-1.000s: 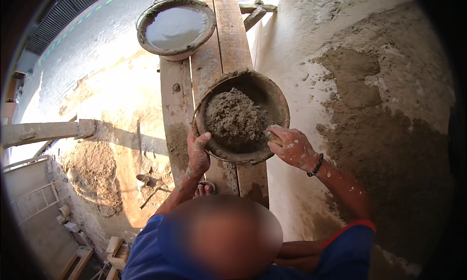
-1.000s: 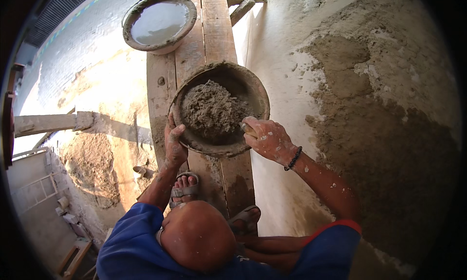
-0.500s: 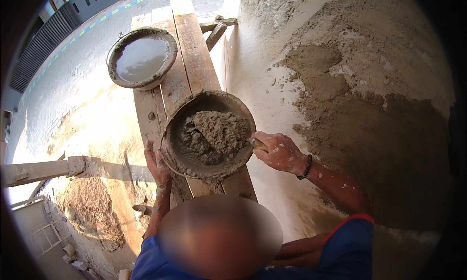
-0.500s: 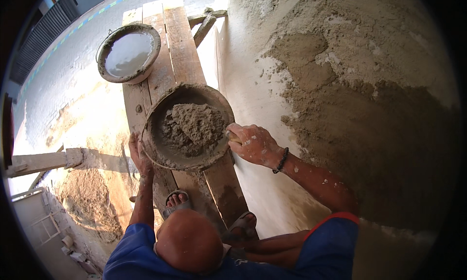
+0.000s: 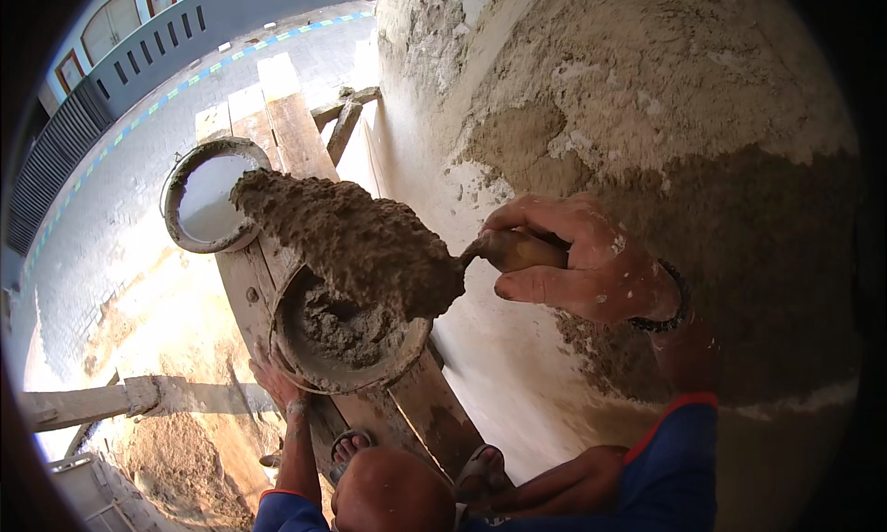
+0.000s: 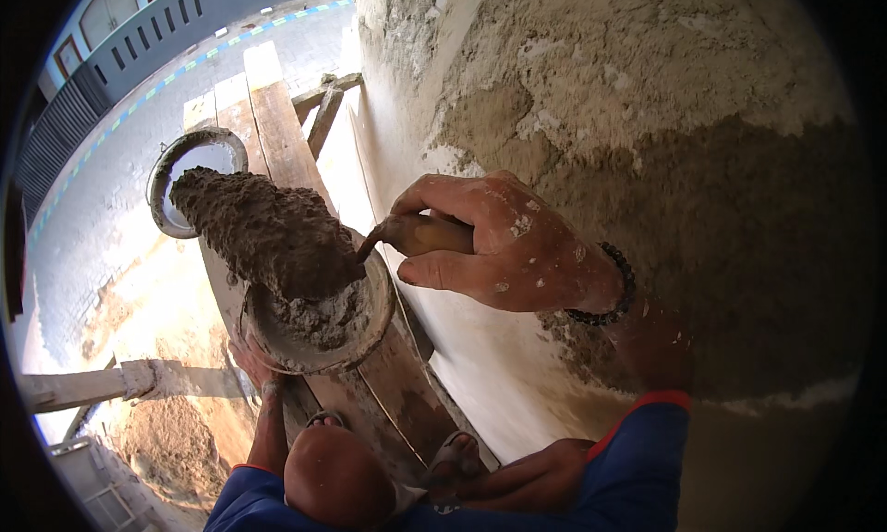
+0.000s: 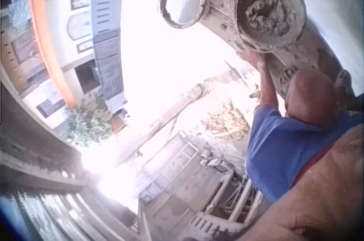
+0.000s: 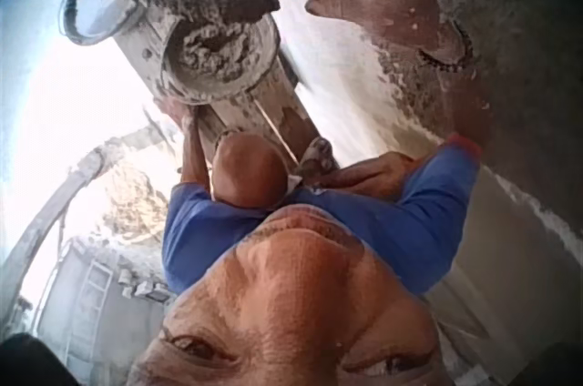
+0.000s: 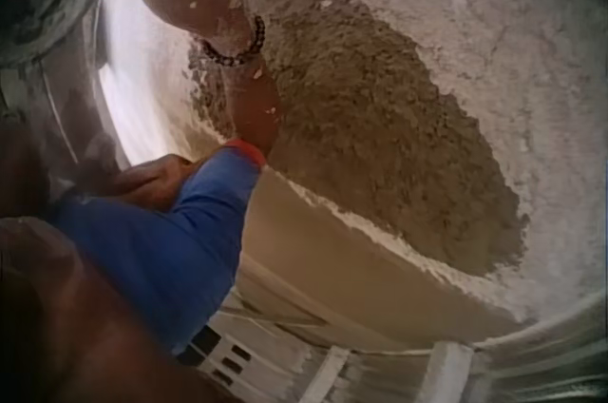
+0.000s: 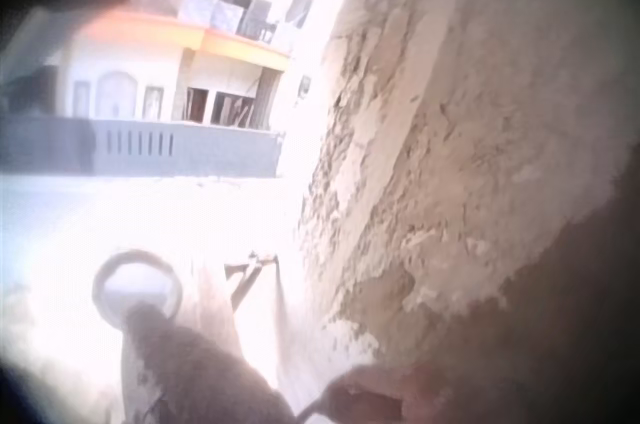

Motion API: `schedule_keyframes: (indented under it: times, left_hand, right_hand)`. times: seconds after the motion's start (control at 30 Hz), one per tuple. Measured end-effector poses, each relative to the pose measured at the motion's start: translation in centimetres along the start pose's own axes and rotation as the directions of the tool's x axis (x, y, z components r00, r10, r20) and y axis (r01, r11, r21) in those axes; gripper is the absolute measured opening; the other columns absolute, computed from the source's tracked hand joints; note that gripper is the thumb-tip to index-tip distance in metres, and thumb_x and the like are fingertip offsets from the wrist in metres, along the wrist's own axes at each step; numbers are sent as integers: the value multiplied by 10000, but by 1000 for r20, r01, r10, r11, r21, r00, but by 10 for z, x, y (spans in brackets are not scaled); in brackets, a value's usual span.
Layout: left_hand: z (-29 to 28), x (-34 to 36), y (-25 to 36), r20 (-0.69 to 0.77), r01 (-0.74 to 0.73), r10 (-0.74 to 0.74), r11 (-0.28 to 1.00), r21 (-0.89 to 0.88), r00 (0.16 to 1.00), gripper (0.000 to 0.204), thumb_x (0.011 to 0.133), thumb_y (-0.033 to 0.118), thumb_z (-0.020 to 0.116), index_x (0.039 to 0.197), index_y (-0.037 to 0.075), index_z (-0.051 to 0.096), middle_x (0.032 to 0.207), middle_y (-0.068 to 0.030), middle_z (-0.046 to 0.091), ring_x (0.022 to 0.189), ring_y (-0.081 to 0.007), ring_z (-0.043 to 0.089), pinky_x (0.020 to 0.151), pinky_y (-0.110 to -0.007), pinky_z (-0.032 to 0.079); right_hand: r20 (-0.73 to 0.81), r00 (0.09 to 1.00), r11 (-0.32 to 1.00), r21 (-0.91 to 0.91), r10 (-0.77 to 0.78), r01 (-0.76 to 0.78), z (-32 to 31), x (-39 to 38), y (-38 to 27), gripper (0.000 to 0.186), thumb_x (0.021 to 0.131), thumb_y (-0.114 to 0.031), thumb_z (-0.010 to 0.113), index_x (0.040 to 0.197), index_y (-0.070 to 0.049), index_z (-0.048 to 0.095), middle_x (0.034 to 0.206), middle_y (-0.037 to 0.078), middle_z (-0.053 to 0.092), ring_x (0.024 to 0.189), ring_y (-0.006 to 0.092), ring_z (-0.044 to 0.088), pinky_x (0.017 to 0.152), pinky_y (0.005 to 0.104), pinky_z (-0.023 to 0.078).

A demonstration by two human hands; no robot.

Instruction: The person applies cement plaster to a wall using a trowel. They scoop cement from a bucket onto the trowel and spread it across the wall surface to create a layer of plaster.

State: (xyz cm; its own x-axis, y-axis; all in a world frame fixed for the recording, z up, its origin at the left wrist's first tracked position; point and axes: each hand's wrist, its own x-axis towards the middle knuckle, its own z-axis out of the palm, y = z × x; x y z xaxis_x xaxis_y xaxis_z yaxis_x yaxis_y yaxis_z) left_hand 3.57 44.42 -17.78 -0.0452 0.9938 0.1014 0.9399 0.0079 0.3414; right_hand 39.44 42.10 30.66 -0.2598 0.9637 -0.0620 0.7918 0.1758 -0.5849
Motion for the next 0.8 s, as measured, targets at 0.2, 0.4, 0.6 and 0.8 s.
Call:
schedule_keyframes:
  times: [0.2, 0.4, 0.6, 0.8]
  left_hand:
    - [-7, -12, -7, -18, 0, 0, 1000, -15, 1000, 699, 704, 171, 608, 1386, 172, 455, 1524, -100, 284, 1360, -476, 248, 1114, -553, 219]
    - [-3, -3, -5, -90, -72, 68, 997, -38, 994, 644, 739, 194, 590, 1371, 174, 474, 1526, -104, 273, 1371, -465, 223, 1113, -539, 209]
    - [-11, -6, -17, -53, 22, -22, 1000, -5, 998, 666, 719, 209, 624, 1369, 186, 479, 1520, -94, 275, 1366, -483, 208, 1116, -542, 204]
    - [-9, 7, 10, 59, 10, -2, 991, -135, 998, 578, 774, 354, 635, 1291, 114, 539, 1489, -116, 327, 1356, -475, 230, 1118, -542, 193]
  right_hand:
    - [-165, 817, 829, 212, 553, -518, -35, 26, 115, 420, 880, -279, 628, 1178, 12, 578, 845, 99, 659, 696, 181, 632, 611, 323, 535]
    - [-771, 561, 751, -171, 301, -638, -137, -27, 125, 505, 925, -327, 565, 1326, -28, 489, 932, 136, 613, 689, 185, 594, 622, 381, 521]
    - [-238, 803, 837, 184, 546, -515, -18, -18, 88, 349, 925, -221, 571, 1215, -32, 523, 832, 83, 572, 663, 132, 558, 569, 295, 485]
    - [87, 992, 800, -599, 94, -23, 84, -6, 64, 303, 827, -128, 608, 1117, -58, 558, 819, 109, 546, 703, 210, 591, 656, 358, 503]
